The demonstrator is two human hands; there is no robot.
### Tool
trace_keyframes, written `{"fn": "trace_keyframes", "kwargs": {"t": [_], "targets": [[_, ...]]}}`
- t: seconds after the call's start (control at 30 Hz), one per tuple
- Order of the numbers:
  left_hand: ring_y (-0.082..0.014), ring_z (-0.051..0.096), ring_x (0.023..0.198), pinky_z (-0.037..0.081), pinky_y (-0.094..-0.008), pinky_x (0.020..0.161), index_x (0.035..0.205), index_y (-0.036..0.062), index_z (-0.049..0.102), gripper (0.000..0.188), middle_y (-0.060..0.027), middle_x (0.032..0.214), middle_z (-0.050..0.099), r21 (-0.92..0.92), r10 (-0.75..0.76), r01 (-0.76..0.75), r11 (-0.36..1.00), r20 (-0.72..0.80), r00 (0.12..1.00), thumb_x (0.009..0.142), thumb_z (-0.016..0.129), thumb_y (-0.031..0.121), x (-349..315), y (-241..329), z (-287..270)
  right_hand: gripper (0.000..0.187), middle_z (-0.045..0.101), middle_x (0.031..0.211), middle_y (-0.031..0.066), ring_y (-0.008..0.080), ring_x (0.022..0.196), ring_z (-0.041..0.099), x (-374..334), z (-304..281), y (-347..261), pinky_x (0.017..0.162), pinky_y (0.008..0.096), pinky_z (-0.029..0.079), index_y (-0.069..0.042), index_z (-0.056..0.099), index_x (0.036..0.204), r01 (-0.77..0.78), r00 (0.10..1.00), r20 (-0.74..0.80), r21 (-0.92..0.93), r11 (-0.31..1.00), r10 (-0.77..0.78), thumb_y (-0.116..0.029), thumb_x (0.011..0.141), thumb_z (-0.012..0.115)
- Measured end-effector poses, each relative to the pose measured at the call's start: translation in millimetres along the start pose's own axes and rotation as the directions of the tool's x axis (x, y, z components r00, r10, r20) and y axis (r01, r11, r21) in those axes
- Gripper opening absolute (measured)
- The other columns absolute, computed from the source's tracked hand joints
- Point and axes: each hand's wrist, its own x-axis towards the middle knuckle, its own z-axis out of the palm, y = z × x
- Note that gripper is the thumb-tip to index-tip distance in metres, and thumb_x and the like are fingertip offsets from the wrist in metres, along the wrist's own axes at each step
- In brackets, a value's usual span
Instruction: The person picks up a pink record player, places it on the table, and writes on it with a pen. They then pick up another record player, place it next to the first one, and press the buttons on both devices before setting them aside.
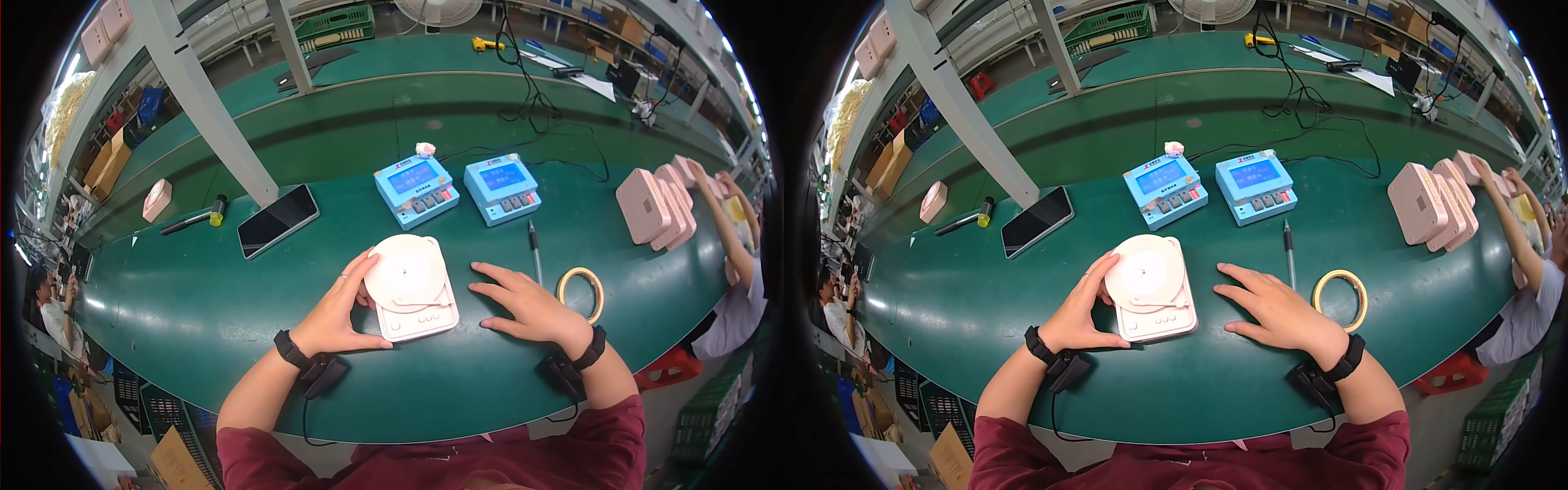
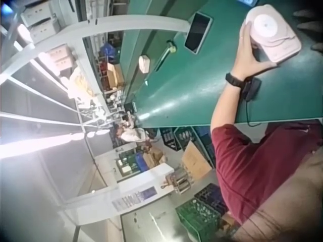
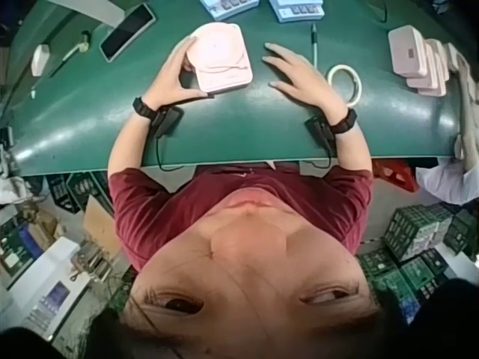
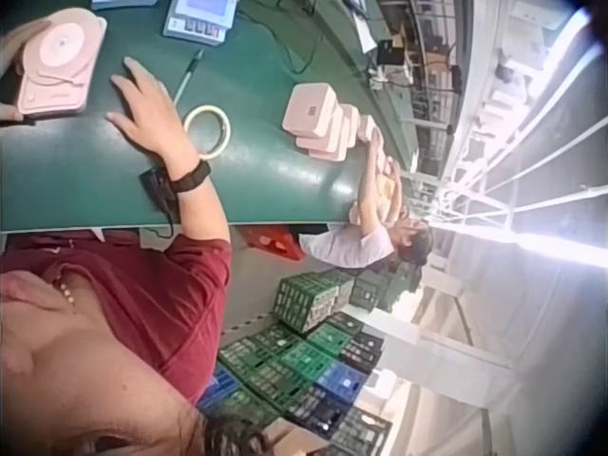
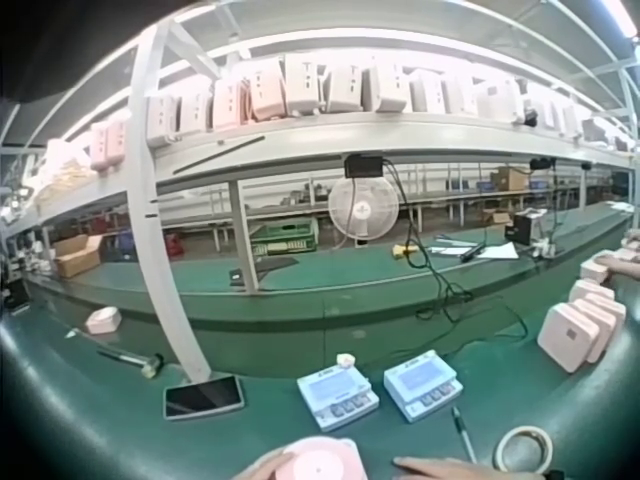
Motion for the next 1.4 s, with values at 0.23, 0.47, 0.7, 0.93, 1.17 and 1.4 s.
{"fn": "trace_keyframes", "kwargs": {"t": [0.23, 0.47, 0.7, 0.93, 1.17, 1.4], "targets": [[-0.021, 0.058, 0.098, 0.048, -0.0326, 0.087, 0.153, 0.0035, 0.013, 0.129, -0.021, 0.151, 0.029, 0.009, 0.037, -0.037, 0.999, 0.036, 0.999, 0.057, 0.094, 0.034, 5.3, -0.7, 0.8, 0.055, 0.037, 0.15, 0.0189, 0.0369, 0.133, 0.042, -3.8, 0.1, 4.1, 0.108, 0.0446, 0.036, -0.006, 0.05, 0.135, -0.018, 1.0, -0.026, -0.035, 0.999, 0.017, -0.029, 0.088, 0.067], [-0.0209, 0.053, 0.119, 0.045, -0.0316, 0.088, 0.155, 0.0041, 0.001, 0.143, -0.0156, 0.148, 0.036, -0.098, -0.033, 0.033, 0.995, 0.005, 0.999, 0.052, 0.096, 0.034, -0.7, -7.4, 0.9, 0.055, 0.033, 0.152, 0.0184, 0.0375, 0.131, 0.043, -3.5, 6.6, 8.1, 0.107, 0.0448, 0.037, -0.008, 0.046, 0.138, 0.048, 0.998, -0.027, -0.013, 0.999, -0.049, -0.031, 0.09, 0.064], [-0.0223, 0.057, 0.108, 0.047, -0.0329, 0.087, 0.153, 0.0009, 0.007, 0.14, -0.0181, 0.14, 0.043, -0.081, -0.025, 0.023, 0.996, -0.021, 0.999, 0.05, 0.095, 0.035, 4.3, -9.8, 5.4, 0.055, 0.033, 0.151, 0.0185, 0.0377, 0.131, 0.042, -7.0, 8.8, 12.8, 0.108, 0.045, 0.036, -0.008, 0.047, 0.137, 0.039, 0.998, -0.046, -0.001, 0.999, -0.039, -0.032, 0.091, 0.063], [-0.0214, 0.056, 0.111, 0.046, -0.0323, 0.089, 0.154, 0.0023, 0.008, 0.14, -0.0159, 0.141, 0.042, -0.07, -0.045, 0.043, 0.997, -0.023, 0.999, 0.05, 0.096, 0.034, 2.6, -9.9, 3.9, 0.054, 0.034, 0.15, 0.0192, 0.0373, 0.132, 0.042, -6.6, 9.3, 13.7, 0.108, 0.0452, 0.037, -0.006, 0.047, 0.136, 0.056, 0.997, -0.051, -0.005, 0.998, -0.056, -0.032, 0.091, 0.063], [-0.0223, 0.058, 0.1, 0.048, -0.0324, 0.086, 0.153, -0.0008, 0.01, 0.137, -0.0193, 0.136, 0.043, -0.001, -0.001, 0.001, 1.0, -0.065, 0.998, 0.052, 0.095, 0.035, 1.2, -11.0, 1.2, 0.054, 0.035, 0.151, 0.0186, 0.0357, 0.132, 0.042, -2.8, 7.4, 10.2, 0.107, 0.045, 0.036, -0.007, 0.048, 0.136, 0.102, 0.994, -0.033, -0.001, 0.995, -0.102, -0.032, 0.091, 0.064], [-0.0208, 0.056, 0.098, 0.046, -0.0328, 0.087, 0.154, 0.0014, 0.006, 0.136, -0.0146, 0.126, 0.049, 0.007, -0.022, 0.022, 1.0, 0.005, 1.0, 0.055, 0.094, 0.034, 2.1, 1.9, 1.1, 0.054, 0.037, 0.15, 0.0186, 0.0359, 0.133, 0.043, -1.7, 0.9, 2.2, 0.107, 0.0449, 0.037, -0.006, 0.05, 0.134, 0.037, 0.999, -0.007, -0.005, 0.999, -0.037, -0.029, 0.088, 0.067]]}}
